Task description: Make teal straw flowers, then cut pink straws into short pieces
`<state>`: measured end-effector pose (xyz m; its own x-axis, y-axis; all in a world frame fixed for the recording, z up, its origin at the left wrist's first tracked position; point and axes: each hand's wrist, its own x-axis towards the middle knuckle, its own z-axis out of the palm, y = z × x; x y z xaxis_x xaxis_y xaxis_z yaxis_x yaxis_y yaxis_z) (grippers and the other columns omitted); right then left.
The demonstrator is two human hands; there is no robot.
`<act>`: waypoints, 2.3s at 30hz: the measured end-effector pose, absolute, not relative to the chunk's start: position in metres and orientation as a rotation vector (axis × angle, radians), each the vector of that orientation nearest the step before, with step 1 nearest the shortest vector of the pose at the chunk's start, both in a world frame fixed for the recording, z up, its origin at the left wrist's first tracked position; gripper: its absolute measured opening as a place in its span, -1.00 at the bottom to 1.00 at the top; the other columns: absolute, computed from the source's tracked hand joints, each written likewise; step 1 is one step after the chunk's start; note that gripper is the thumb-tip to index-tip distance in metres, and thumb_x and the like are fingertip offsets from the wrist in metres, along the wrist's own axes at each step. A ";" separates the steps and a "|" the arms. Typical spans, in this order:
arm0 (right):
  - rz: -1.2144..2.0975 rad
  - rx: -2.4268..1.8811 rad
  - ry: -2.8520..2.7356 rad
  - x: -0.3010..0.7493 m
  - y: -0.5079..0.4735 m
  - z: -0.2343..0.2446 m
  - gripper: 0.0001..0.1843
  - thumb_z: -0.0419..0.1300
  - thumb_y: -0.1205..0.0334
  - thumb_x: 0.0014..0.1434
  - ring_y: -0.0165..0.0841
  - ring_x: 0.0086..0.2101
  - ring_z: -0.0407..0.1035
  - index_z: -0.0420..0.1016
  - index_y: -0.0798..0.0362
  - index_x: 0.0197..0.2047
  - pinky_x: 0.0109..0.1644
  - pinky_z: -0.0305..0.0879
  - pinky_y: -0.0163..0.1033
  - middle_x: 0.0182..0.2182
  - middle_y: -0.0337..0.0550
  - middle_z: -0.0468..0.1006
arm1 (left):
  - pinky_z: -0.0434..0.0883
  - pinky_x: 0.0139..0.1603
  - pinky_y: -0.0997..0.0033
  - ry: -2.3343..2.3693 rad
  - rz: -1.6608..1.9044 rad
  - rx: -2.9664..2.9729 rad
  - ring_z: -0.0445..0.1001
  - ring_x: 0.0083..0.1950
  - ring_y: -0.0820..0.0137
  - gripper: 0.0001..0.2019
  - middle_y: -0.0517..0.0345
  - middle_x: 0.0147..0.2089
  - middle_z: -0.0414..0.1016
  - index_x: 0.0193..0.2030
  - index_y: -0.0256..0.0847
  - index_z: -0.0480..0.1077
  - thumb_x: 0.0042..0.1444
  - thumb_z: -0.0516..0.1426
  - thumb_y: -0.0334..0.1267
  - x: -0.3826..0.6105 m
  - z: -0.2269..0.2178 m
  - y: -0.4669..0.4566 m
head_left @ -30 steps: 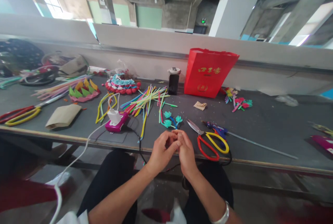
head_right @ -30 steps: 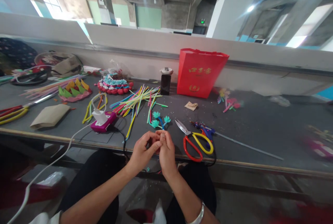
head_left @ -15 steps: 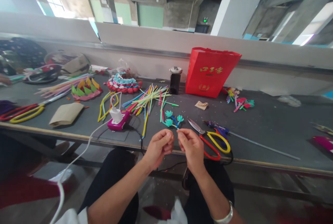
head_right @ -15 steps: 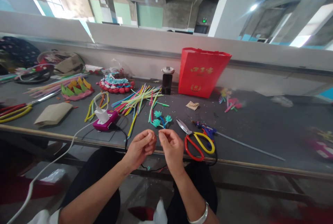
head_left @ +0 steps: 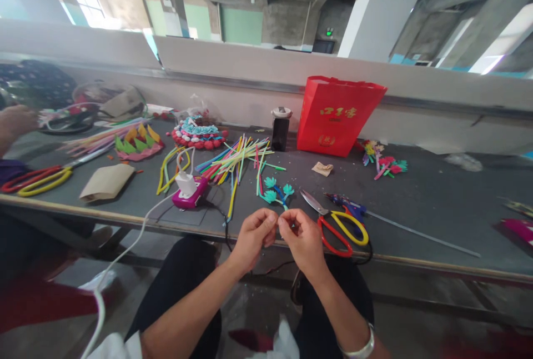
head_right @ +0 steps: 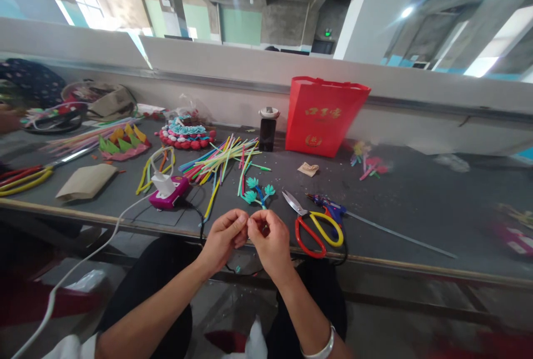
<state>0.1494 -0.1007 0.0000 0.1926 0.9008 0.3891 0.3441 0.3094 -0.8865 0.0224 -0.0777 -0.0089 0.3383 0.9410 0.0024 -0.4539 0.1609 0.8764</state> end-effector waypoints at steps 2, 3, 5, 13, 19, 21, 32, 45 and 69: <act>0.603 -1.241 -1.379 0.147 -0.102 0.000 -0.93 0.21 0.24 0.16 -0.39 -0.49 0.31 0.44 0.00 -0.37 -0.37 0.23 -0.29 -0.49 -0.27 0.49 | 0.03 -0.58 0.59 0.623 1.094 0.897 0.01 -0.60 0.62 -0.69 0.40 -0.62 0.09 -0.40 -0.25 0.32 0.08 0.27 -0.07 0.023 -0.009 -0.078; 0.621 -1.229 -1.385 0.145 -0.103 0.000 -0.93 0.20 0.24 0.16 -0.39 -0.50 0.31 0.43 0.00 -0.37 -0.37 0.24 -0.29 -0.49 -0.27 0.49 | 0.03 -0.59 0.59 0.618 1.102 0.887 0.01 -0.60 0.62 -0.69 0.39 -0.61 0.09 -0.40 -0.25 0.32 0.09 0.27 -0.06 0.023 -0.009 -0.078; 0.673 -1.192 -1.417 0.140 -0.106 0.000 -0.92 0.20 0.26 0.15 -0.39 -0.50 0.33 0.43 0.00 -0.40 -0.37 0.25 -0.29 -0.50 -0.28 0.49 | 0.06 -0.58 0.59 0.633 1.144 0.905 0.04 -0.58 0.61 -0.70 0.36 -0.57 0.13 -0.40 -0.25 0.34 0.10 0.25 -0.06 0.021 -0.008 -0.076; 1.011 -1.023 -1.182 0.144 -0.106 -0.001 -0.80 0.18 0.10 0.22 -0.50 -0.65 0.10 0.37 0.00 -0.38 -0.58 0.07 -0.38 -0.63 -0.40 0.28 | 0.35 -0.33 0.43 0.610 1.415 1.545 0.38 -0.36 0.44 -0.86 0.12 -0.33 0.45 -0.27 -0.21 0.52 0.20 0.19 -0.20 0.003 -0.001 -0.068; 1.095 -0.961 -1.144 0.150 -0.104 -0.003 -0.64 0.14 -0.08 0.25 -0.50 -0.65 0.10 0.31 0.00 -0.43 -0.61 0.05 -0.39 -0.63 -0.37 0.29 | 0.44 -0.16 0.33 0.552 1.433 1.882 0.50 -0.20 0.34 -0.87 0.04 -0.26 0.54 -0.19 -0.16 0.57 0.22 0.17 -0.28 0.001 0.001 -0.066; 1.109 -0.963 -1.144 0.149 -0.104 -0.004 -0.66 0.16 -0.07 0.24 -0.51 -0.66 0.10 0.33 0.00 -0.41 -0.62 0.04 -0.40 -0.64 -0.38 0.29 | 0.44 -0.16 0.34 0.539 1.421 1.917 0.50 -0.20 0.35 -0.87 0.04 -0.25 0.53 -0.18 -0.16 0.57 0.22 0.17 -0.29 0.001 -0.001 -0.066; 1.130 -1.054 -1.111 0.148 -0.102 -0.007 -0.75 0.23 0.04 0.19 -0.52 -0.66 0.22 0.40 0.01 -0.15 -0.69 0.04 -0.46 -0.52 -0.32 0.48 | 0.40 -0.19 0.44 1.564 0.946 2.252 0.52 -0.23 0.34 -0.73 0.05 -0.23 0.59 -0.17 -0.23 0.54 0.26 0.03 -0.21 -0.034 0.030 -0.007; 1.258 -1.233 -1.326 0.150 -0.108 -0.011 -0.76 0.18 0.04 0.22 -0.48 -0.61 0.24 0.48 0.04 -0.28 -0.57 0.12 -0.41 -0.59 -0.29 0.43 | 0.41 -0.02 0.07 2.179 0.341 2.173 0.53 -0.01 -0.05 -0.69 -0.44 -0.14 0.55 -0.18 -0.47 0.55 0.08 0.00 -0.47 -0.068 0.015 0.095; 1.459 -1.404 -1.336 0.079 0.045 0.047 -0.85 0.14 0.26 0.25 -0.55 -0.65 0.26 0.48 0.13 -0.31 -0.68 0.07 -0.44 -0.49 -0.27 0.50 | 0.06 -0.73 0.53 1.578 0.931 1.338 0.12 -0.76 0.54 -0.77 0.32 -0.78 0.17 -0.63 -0.17 0.23 -0.11 0.12 -0.14 -0.080 -0.003 0.104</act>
